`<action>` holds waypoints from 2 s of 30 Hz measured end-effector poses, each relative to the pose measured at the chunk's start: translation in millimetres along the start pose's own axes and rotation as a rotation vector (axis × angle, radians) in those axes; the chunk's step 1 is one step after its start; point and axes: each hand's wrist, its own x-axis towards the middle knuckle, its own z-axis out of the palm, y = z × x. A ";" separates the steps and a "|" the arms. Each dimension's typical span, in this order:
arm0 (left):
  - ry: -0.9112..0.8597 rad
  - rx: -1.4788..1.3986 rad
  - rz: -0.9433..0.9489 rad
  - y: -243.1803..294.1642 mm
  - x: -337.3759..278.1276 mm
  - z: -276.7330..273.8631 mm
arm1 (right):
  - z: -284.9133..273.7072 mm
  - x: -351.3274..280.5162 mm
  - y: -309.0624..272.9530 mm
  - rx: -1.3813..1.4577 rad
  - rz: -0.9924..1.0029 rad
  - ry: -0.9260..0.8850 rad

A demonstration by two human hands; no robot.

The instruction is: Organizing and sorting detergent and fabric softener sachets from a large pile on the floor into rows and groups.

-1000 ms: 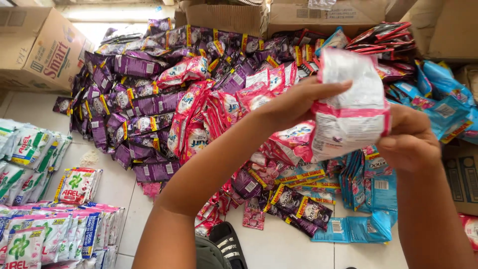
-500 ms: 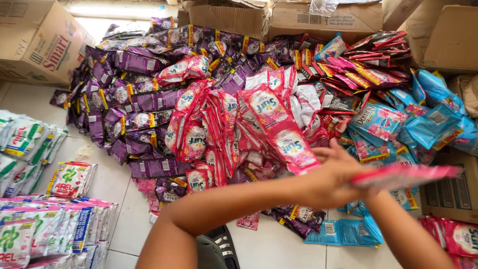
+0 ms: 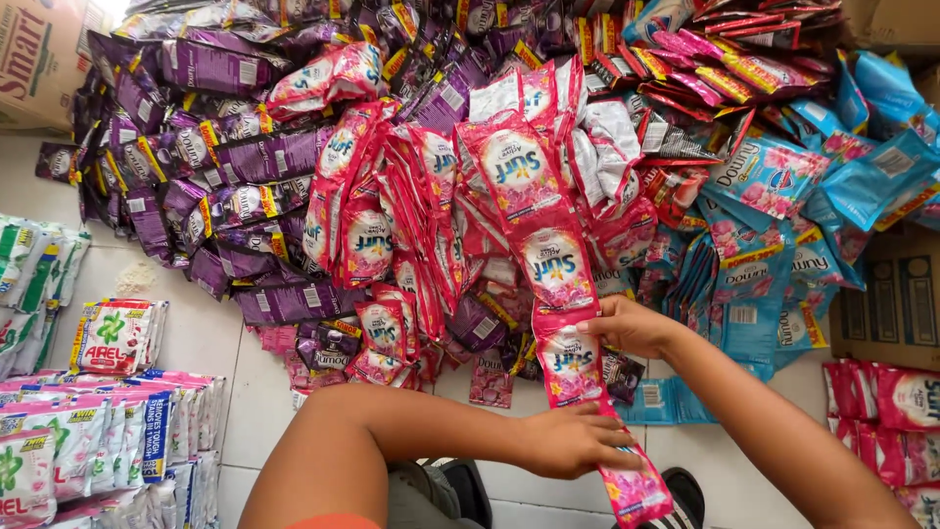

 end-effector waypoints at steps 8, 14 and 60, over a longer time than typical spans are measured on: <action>0.088 0.408 0.145 -17.0 -0.9 -71.1 | 71.8 -84.0 -103.6 -0.335 -0.198 0.081; 0.510 0.188 0.053 22.9 24.0 -168.9 | 77.0 -117.7 -154.0 -0.324 -0.494 0.205; 0.857 -0.527 0.005 6.2 13.9 -332.9 | 117.0 -99.7 -218.9 -0.243 -1.167 0.159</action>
